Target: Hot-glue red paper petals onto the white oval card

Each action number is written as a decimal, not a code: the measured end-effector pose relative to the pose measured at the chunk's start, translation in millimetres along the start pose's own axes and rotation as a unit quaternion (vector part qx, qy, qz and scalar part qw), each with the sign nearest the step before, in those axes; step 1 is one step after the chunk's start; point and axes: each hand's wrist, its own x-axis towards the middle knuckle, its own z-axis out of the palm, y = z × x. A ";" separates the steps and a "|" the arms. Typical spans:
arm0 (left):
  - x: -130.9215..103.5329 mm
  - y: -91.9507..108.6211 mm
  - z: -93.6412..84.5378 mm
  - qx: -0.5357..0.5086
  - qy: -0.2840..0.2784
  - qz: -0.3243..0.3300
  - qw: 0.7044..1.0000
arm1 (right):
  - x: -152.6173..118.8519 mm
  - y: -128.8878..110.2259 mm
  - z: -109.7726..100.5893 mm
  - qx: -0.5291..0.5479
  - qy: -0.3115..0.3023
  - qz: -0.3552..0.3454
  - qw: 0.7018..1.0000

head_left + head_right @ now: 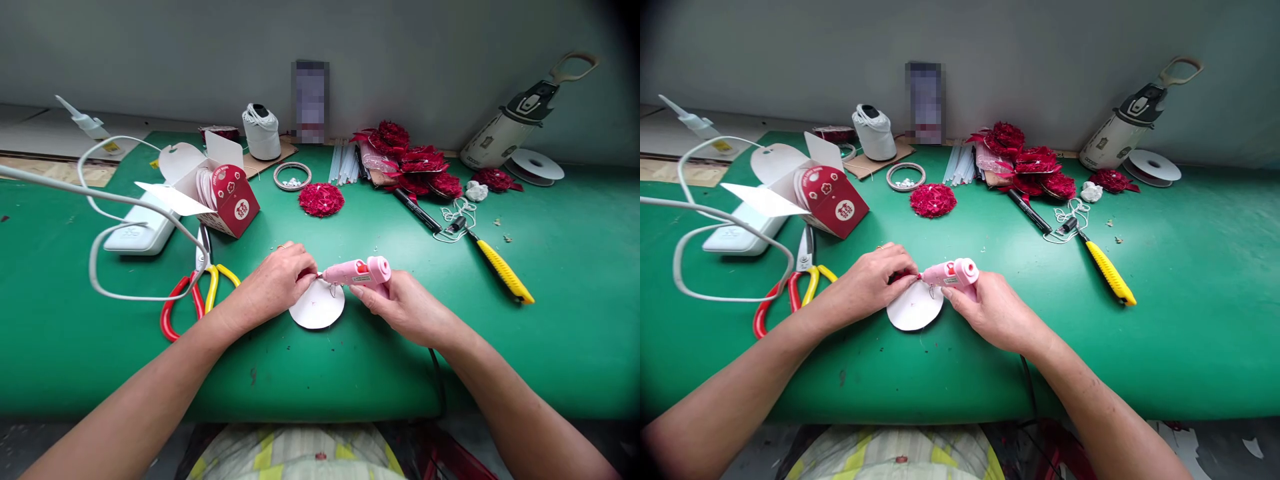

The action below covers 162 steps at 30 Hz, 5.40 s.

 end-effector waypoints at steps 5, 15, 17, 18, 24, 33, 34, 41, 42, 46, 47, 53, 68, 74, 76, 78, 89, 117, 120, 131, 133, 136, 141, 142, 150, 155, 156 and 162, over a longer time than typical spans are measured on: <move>0.2 0.3 2.8 0.010 0.009 -0.008 1.000 | -1.2 6.5 -3.3 0.023 -0.011 0.028 0.999; -0.7 -3.0 5.8 0.011 0.028 0.014 0.999 | 6.6 1.0 -4.1 0.009 -0.006 0.013 1.000; -0.7 -3.6 6.1 0.007 0.030 0.015 0.999 | 6.6 -1.9 -4.6 0.005 -0.013 0.010 1.000; -0.7 -3.6 6.1 0.006 0.032 0.016 0.999 | 6.4 -2.6 -4.8 0.004 -0.015 0.006 1.000; -0.4 -2.5 5.3 -0.008 0.041 0.016 0.999 | 3.9 2.6 -4.0 -0.008 -0.012 -0.016 1.000; -1.3 -0.9 5.9 -0.016 0.045 0.001 0.999 | 4.3 4.7 -3.0 -0.010 -0.011 -0.008 1.000; -1.2 -0.8 5.9 -0.018 0.042 -0.003 0.999 | 3.7 4.4 -4.0 -0.007 -0.014 -0.008 1.000; -1.1 -1.3 6.0 -0.023 0.042 -0.008 0.999 | 0.4 8.4 -9.1 0.027 -0.013 0.015 0.999; -1.3 -1.5 6.1 -0.022 0.044 -0.006 0.999 | 1.5 9.2 -8.5 0.032 -0.007 0.013 0.999; -2.1 -2.0 6.7 -0.022 0.055 0.002 0.998 | 8.4 10.2 -4.6 0.026 -0.007 0.008 1.000; -2.2 -2.1 6.9 -0.023 0.058 0.004 0.998 | 9.9 9.8 -3.8 0.022 -0.009 0.008 1.000; -2.1 -1.3 7.4 -0.033 0.066 -0.002 0.997 | 9.6 0.8 -6.8 -0.002 -0.027 0.004 1.000; -1.5 -0.5 7.1 -0.043 0.077 0.004 0.996 | 8.9 8.4 -6.8 0.025 -0.008 0.011 1.000; -1.2 0.1 7.2 -0.045 0.074 -0.004 0.996 | 6.2 -9.5 -9.6 0.001 -0.029 0.014 0.999; -1.4 0.3 7.0 -0.048 0.071 -0.006 0.996 | 4.2 -10.6 -10.5 -0.003 -0.036 0.017 0.999; -1.7 0.4 6.7 -0.049 0.068 -0.010 0.996 | 3.1 -9.2 -10.6 -0.006 -0.038 0.015 0.999; -2.6 -0.8 7.4 -0.048 0.065 -0.009 0.997 | -0.9 -7.7 -9.9 0.022 -0.057 0.006 0.998; -3.5 2.0 5.0 -0.058 0.054 -0.021 0.997 | 0.4 12.6 -5.0 0.001 -0.010 0.014 1.000; -2.9 1.7 5.3 -0.058 0.051 -0.022 0.997 | 2.8 9.7 -3.4 -0.020 -0.006 0.014 1.000; -3.7 2.7 4.9 -0.063 0.046 -0.025 0.997 | -2.1 -1.6 -6.4 -0.072 -0.017 0.029 0.997; -3.7 2.6 5.0 -0.064 0.046 -0.023 0.997 | -1.6 -0.8 -5.4 -0.078 -0.010 0.032 0.996; -3.2 2.1 5.2 -0.063 0.047 -0.023 0.997 | -0.1 1.8 -3.7 -0.083 0.003 0.026 0.996; -2.7 1.9 5.3 -0.060 0.046 -0.024 0.997 | 2.4 3.6 -2.5 -0.083 0.015 0.020 0.996; -2.7 2.1 5.2 -0.060 0.047 -0.024 0.997 | 2.5 3.4 -2.5 -0.082 0.015 0.020 0.996; -2.6 2.8 4.8 -0.063 0.043 -0.029 0.997 | 0.2 2.2 -3.1 -0.086 0.009 0.018 0.996; -2.2 2.8 4.5 -0.067 0.042 -0.030 0.996 | -0.6 0.2 -3.1 -0.090 0.004 0.034 0.995; -2.3 2.8 4.3 -0.067 0.042 -0.030 0.996 | -0.7 0.2 -3.1 -0.089 0.004 0.035 0.995; -3.2 2.8 3.5 -0.067 0.043 -0.027 0.996 | 1.2 6.0 -2.0 -0.069 0.011 0.052 0.996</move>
